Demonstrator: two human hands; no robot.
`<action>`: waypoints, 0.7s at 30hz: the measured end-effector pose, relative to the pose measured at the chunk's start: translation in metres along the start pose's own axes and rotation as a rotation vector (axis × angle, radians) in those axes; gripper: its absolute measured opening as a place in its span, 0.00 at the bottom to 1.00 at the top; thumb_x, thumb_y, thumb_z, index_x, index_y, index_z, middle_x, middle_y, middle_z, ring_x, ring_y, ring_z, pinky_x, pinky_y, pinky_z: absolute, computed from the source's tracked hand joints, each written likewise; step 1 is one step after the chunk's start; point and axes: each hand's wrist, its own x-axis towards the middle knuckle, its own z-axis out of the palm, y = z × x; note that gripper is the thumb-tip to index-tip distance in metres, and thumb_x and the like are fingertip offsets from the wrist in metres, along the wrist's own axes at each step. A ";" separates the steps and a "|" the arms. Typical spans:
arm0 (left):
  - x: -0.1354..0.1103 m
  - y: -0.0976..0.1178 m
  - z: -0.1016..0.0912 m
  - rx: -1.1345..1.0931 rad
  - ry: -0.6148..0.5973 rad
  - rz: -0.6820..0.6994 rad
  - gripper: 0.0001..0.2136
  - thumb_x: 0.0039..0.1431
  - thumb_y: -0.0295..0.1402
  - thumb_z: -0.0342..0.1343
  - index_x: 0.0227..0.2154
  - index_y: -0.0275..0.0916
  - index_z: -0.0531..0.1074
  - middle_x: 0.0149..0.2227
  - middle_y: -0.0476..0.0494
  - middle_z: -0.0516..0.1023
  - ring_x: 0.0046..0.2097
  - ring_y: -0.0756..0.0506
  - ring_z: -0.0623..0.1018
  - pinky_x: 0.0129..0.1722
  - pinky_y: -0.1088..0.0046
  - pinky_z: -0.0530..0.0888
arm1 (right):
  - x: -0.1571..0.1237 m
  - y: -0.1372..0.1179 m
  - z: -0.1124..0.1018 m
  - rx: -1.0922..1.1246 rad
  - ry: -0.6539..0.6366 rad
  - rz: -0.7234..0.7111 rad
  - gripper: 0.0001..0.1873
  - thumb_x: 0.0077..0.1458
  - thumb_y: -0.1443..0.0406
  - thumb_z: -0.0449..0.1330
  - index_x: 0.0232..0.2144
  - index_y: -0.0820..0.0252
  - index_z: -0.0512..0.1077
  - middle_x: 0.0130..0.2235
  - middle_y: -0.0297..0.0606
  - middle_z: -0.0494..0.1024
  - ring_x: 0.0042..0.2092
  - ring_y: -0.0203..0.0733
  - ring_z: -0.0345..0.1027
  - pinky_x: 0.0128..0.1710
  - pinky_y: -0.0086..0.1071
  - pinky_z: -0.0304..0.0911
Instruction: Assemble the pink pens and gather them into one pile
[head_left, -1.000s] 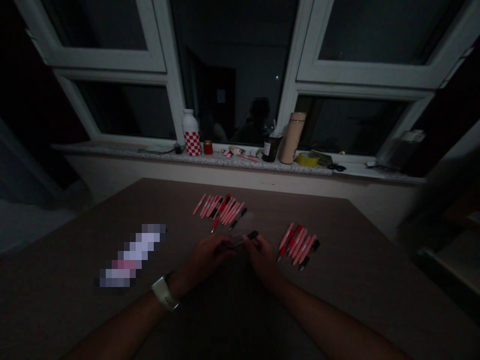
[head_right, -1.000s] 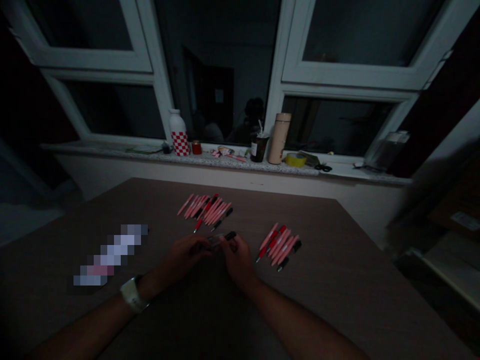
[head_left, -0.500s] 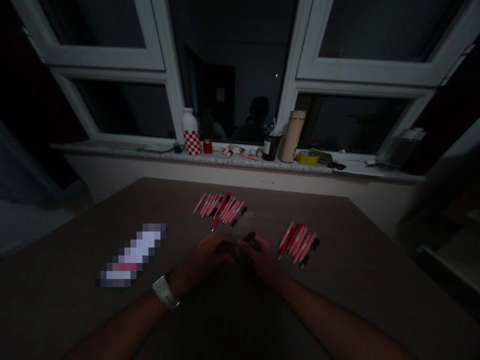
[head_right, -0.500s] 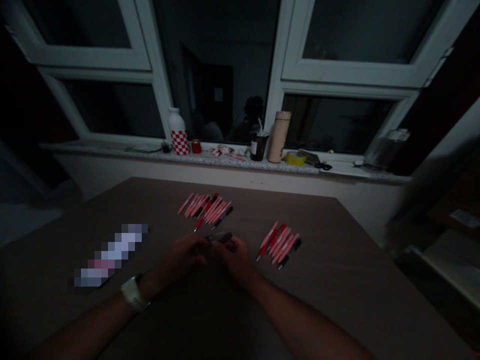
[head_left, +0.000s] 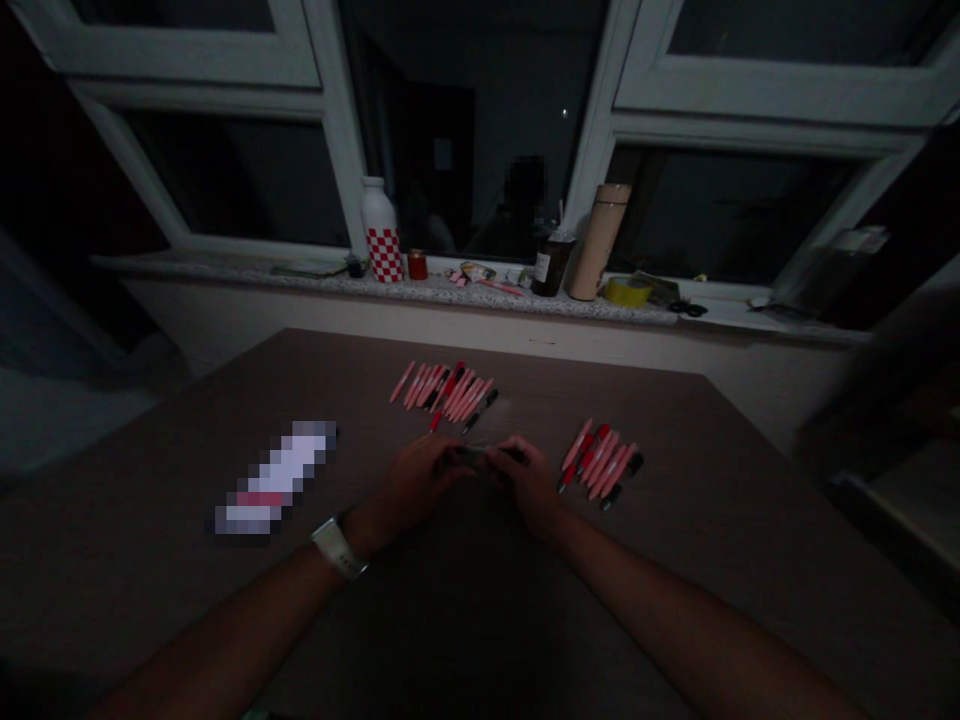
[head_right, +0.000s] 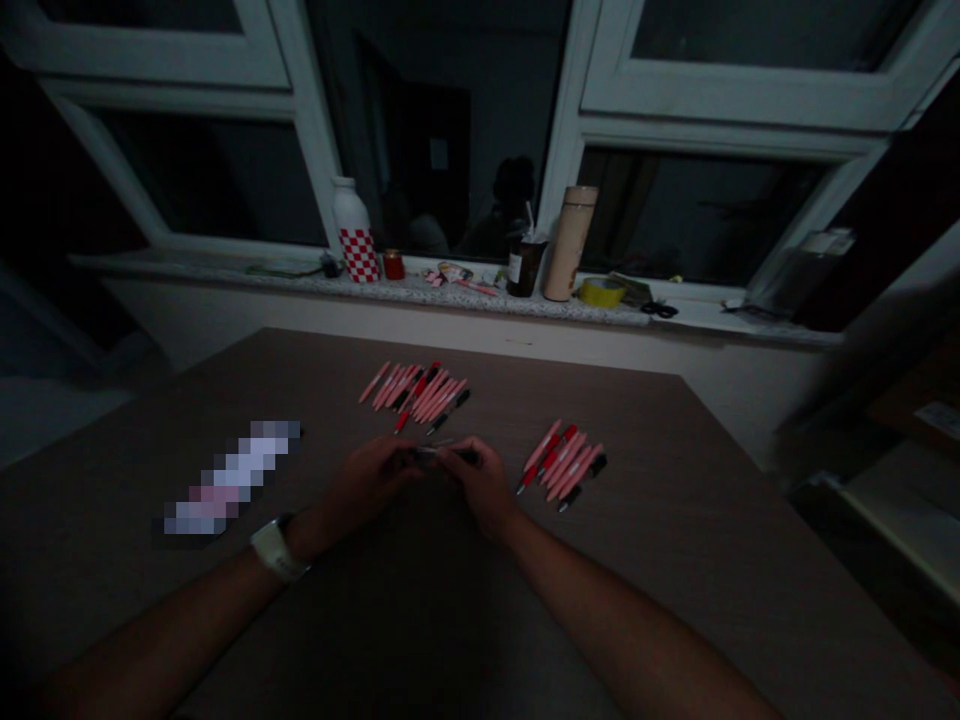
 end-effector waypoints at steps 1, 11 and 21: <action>0.000 0.000 0.000 0.002 0.001 0.003 0.08 0.62 0.36 0.55 0.42 0.40 0.70 0.36 0.46 0.76 0.37 0.46 0.75 0.37 0.69 0.72 | 0.000 0.000 0.000 -0.004 -0.004 -0.005 0.15 0.46 0.54 0.67 0.28 0.59 0.71 0.27 0.30 0.76 0.25 0.33 0.61 0.25 0.27 0.55; 0.001 0.001 0.000 -0.009 -0.017 0.081 0.15 0.67 0.34 0.48 0.55 0.42 0.67 0.48 0.41 0.76 0.48 0.43 0.75 0.48 0.64 0.72 | -0.002 -0.001 0.000 -0.051 -0.044 -0.006 0.16 0.45 0.54 0.68 0.29 0.58 0.70 0.25 0.28 0.74 0.25 0.33 0.62 0.26 0.27 0.56; -0.001 0.001 0.001 0.013 -0.049 0.059 0.21 0.69 0.35 0.44 0.63 0.42 0.55 0.48 0.41 0.76 0.47 0.44 0.76 0.48 0.67 0.72 | 0.000 0.002 0.001 -0.133 -0.114 -0.074 0.17 0.53 0.50 0.61 0.38 0.55 0.74 0.36 0.34 0.80 0.37 0.40 0.72 0.36 0.32 0.64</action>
